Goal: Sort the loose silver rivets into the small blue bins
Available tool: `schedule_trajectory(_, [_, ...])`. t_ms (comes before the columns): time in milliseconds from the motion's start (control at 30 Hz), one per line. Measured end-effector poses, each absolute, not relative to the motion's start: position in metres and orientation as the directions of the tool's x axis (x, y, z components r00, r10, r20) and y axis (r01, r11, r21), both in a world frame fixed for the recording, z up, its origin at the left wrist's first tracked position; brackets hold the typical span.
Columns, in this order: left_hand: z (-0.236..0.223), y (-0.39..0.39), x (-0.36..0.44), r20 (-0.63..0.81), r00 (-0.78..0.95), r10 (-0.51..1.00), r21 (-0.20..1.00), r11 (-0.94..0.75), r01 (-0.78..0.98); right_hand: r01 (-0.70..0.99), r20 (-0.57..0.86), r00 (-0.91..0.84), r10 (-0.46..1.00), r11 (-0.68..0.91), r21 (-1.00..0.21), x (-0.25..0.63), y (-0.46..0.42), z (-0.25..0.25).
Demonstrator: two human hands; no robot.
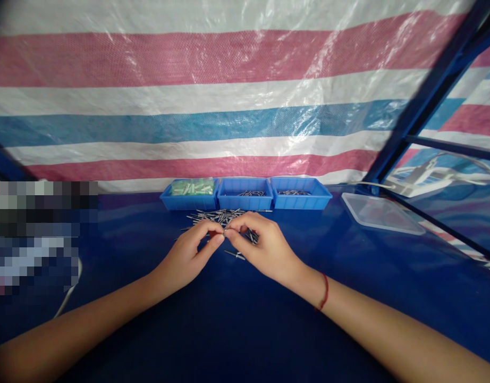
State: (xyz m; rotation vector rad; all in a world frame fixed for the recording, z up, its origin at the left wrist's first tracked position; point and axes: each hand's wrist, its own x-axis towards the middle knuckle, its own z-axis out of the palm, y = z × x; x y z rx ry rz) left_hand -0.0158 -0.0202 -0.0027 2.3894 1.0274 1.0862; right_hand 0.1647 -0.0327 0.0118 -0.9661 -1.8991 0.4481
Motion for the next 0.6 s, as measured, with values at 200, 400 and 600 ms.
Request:
schedule_trajectory(200, [-0.0020,-0.0220,-0.0148,0.516,0.458,0.724,0.549,-0.690,0.472,0.419,0.579,-0.267,0.770,0.634,-0.650,0.1637,-0.0347,0.0120])
schedule_trajectory(400, [-0.0009,-0.0218,-0.0127,0.525,0.478,0.704,0.531,-0.710,0.462,0.415,0.609,-0.290,0.738,0.670,-0.615,0.1633,-0.0357,0.0110])
schedule_trajectory(600, [-0.0017,-0.0218,-0.0139,0.535,0.423,0.731,0.568,-0.683,0.460,0.421,0.635,-0.279,0.720,0.686,-0.594,0.1633,-0.0361,0.0120])
